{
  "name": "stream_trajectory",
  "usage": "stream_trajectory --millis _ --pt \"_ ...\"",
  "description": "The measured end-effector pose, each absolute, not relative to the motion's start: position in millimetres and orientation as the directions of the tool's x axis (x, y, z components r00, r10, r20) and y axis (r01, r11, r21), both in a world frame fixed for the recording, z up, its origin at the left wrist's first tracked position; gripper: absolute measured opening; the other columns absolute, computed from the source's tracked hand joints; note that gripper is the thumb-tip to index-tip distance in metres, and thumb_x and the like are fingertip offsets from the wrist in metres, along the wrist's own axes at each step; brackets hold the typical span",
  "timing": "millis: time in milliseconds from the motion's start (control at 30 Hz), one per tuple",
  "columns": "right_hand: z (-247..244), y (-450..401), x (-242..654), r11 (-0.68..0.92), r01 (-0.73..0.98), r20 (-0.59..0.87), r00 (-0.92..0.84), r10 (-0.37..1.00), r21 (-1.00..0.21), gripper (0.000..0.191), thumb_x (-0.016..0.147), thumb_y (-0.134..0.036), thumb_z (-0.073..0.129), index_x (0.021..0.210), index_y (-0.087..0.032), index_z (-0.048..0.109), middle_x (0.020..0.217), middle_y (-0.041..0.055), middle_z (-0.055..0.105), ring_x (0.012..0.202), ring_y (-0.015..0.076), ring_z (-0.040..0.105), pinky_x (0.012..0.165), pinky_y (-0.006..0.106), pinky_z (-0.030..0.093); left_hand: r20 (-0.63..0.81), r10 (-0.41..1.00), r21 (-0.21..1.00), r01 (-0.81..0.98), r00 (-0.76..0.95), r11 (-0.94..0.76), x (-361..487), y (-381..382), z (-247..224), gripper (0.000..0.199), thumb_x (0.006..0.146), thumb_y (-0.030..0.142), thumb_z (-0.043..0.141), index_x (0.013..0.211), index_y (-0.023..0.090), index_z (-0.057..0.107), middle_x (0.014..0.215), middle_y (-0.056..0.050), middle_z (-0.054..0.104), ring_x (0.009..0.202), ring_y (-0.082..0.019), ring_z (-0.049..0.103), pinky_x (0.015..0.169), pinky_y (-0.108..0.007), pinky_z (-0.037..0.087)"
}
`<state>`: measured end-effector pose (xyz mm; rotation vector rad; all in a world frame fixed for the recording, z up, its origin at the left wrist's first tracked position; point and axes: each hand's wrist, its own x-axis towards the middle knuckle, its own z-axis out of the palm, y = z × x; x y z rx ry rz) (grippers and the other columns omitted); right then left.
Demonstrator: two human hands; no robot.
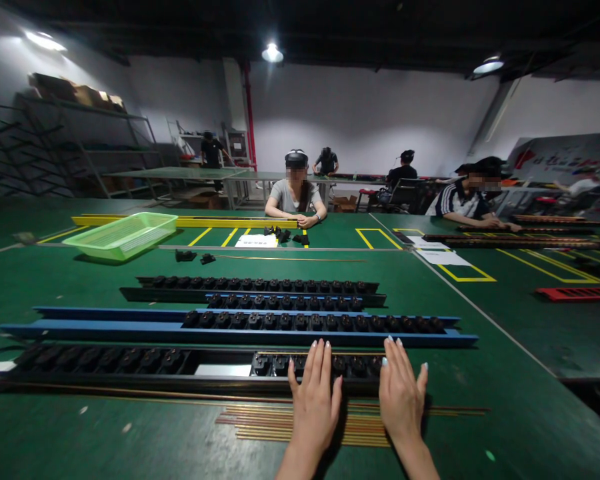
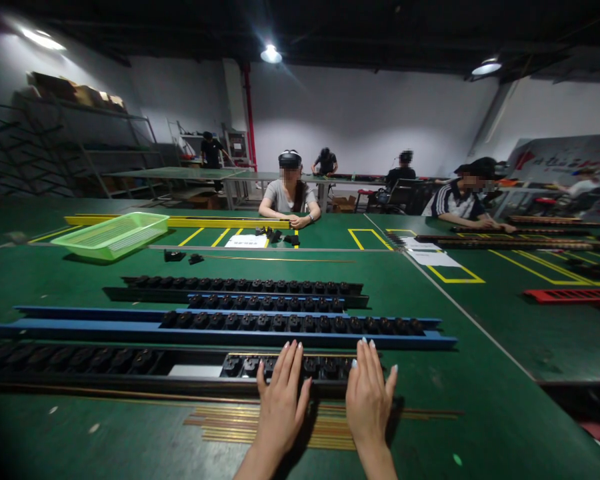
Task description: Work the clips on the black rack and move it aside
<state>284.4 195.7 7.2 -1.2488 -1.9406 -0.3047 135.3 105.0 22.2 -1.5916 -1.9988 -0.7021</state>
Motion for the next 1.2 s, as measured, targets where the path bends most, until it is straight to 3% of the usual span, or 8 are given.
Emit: stream_trajectory --millis 333,500,633,867,1067,1200 --pt "7.3 196.5 286.4 0.516 0.827 0.737 -0.203 0.645 -0.223 0.046 0.097 -0.027 0.023 0.138 -0.014 0.042 0.133 0.0134 0.055 0.13 0.0242 0.045 0.11 0.058 0.018 0.665 0.72 0.095 0.978 -0.2 0.184 136.2 104.6 24.0 0.053 0.092 0.025 0.037 0.145 0.022 0.028 0.143 -0.004 0.047 0.136 -0.015 0.033 0.115 -0.042 0.004" --pt "13.5 190.0 281.8 0.648 0.731 0.741 -0.31 0.595 -0.214 0.046 0.096 -0.021 0.026 0.141 -0.02 0.037 0.134 0.0098 0.055 0.13 0.0208 0.044 0.112 0.055 0.016 0.651 0.731 0.092 0.977 -0.204 0.191 136.0 105.2 21.6 0.056 0.092 0.027 0.039 0.146 0.023 0.027 0.142 -0.006 0.049 0.135 -0.018 0.035 0.114 -0.042 0.012" --pt "10.2 187.5 275.3 0.665 0.733 0.709 -0.392 0.586 -0.145 0.047 0.095 -0.021 0.03 0.142 -0.019 0.036 0.134 0.0096 0.055 0.13 0.0201 0.045 0.112 0.051 0.02 0.655 0.727 0.097 0.978 -0.204 0.186 135.7 105.2 21.7 0.055 0.092 0.025 0.038 0.145 0.023 0.026 0.143 -0.004 0.047 0.135 -0.016 0.035 0.115 -0.041 0.005" --pt "9.0 186.2 269.2 0.645 0.746 0.722 -0.354 0.595 -0.167 0.048 0.096 -0.022 0.029 0.143 -0.018 0.033 0.134 0.0108 0.055 0.13 0.0205 0.044 0.111 0.05 0.021 0.674 0.713 0.089 0.979 -0.193 0.181 135.5 106.0 22.4 0.054 0.092 0.025 0.037 0.145 0.022 0.028 0.142 -0.005 0.048 0.137 -0.016 0.032 0.115 -0.042 0.003" --pt "16.9 177.2 261.5 0.678 0.715 0.712 -0.386 0.586 -0.17 0.053 0.095 -0.019 0.027 0.148 -0.019 0.022 0.14 0.0104 0.049 0.134 0.0195 0.039 0.113 0.05 0.017 0.666 0.719 0.097 0.978 -0.2 0.183 135.7 105.6 22.6 0.054 0.092 0.026 0.038 0.145 0.023 0.027 0.143 -0.004 0.048 0.135 -0.016 0.035 0.115 -0.041 0.007" --pt "14.1 170.6 253.7 0.7 0.698 0.677 -0.444 0.587 -0.149 0.052 0.095 -0.021 0.03 0.147 -0.02 0.024 0.139 0.0092 0.05 0.133 0.0189 0.04 0.114 0.048 0.015 0.664 0.72 0.097 0.978 -0.203 0.186 135.4 106.5 19.2 0.055 0.092 0.028 0.039 0.145 0.023 0.028 0.141 -0.006 0.05 0.134 -0.018 0.037 0.114 -0.042 0.012"
